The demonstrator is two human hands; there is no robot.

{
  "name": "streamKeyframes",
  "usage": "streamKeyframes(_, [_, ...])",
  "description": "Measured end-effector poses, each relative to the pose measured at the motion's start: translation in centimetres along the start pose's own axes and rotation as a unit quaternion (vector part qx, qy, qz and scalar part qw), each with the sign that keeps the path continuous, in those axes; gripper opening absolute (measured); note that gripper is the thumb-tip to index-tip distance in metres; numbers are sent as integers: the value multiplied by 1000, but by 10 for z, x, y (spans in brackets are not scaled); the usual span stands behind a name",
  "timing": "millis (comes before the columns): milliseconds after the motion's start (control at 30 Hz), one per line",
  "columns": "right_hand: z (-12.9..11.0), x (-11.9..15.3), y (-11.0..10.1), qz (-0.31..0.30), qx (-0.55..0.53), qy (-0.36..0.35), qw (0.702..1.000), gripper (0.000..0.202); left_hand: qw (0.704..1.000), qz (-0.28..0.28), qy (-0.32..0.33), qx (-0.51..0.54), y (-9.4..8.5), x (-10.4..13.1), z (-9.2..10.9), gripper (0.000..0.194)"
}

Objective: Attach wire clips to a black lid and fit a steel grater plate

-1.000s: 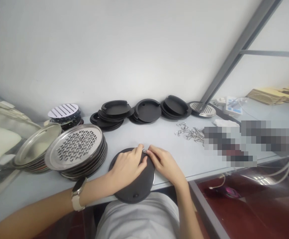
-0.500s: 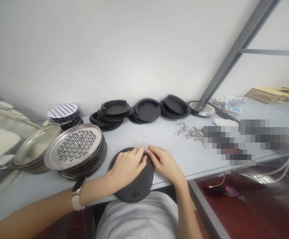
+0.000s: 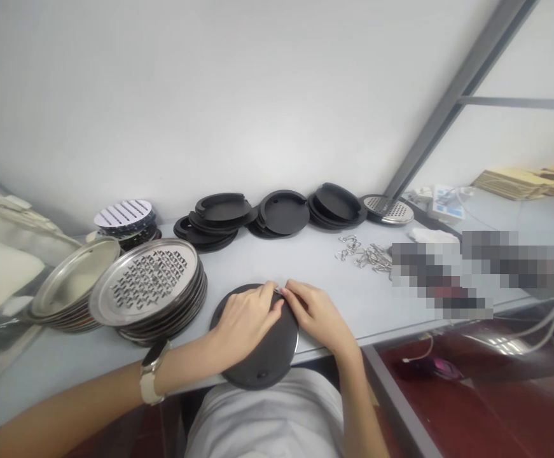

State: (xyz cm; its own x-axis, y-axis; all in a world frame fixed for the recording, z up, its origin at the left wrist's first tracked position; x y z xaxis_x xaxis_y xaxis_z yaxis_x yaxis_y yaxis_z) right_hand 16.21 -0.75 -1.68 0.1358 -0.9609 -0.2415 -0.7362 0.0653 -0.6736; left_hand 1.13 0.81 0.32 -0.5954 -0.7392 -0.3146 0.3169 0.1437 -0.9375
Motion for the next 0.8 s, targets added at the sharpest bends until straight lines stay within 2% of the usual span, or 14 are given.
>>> streamKeyframes(200, [-1,0,0,-1,-4,0,1000,30,1000,10,7,-1,-1,0,-1,12])
streamKeyframes(800, [0,2,1,4,3,5,1000,29,1000,-20,5,3,-5,-1,1,12])
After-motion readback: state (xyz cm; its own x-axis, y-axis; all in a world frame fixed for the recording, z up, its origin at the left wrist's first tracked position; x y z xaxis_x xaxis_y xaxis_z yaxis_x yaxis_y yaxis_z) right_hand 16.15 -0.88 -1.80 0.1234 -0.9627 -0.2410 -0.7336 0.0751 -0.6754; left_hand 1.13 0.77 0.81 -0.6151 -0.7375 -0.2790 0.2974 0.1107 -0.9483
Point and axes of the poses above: each hand's wrist, its own x-axis away from the middle knuckle, its own y-axis out of the palm, z = x × y, the point moved 2 cm from there along -x, towards the middle knuckle, and after that the axes turned 5 degrees about z, right-handed, at the moved point
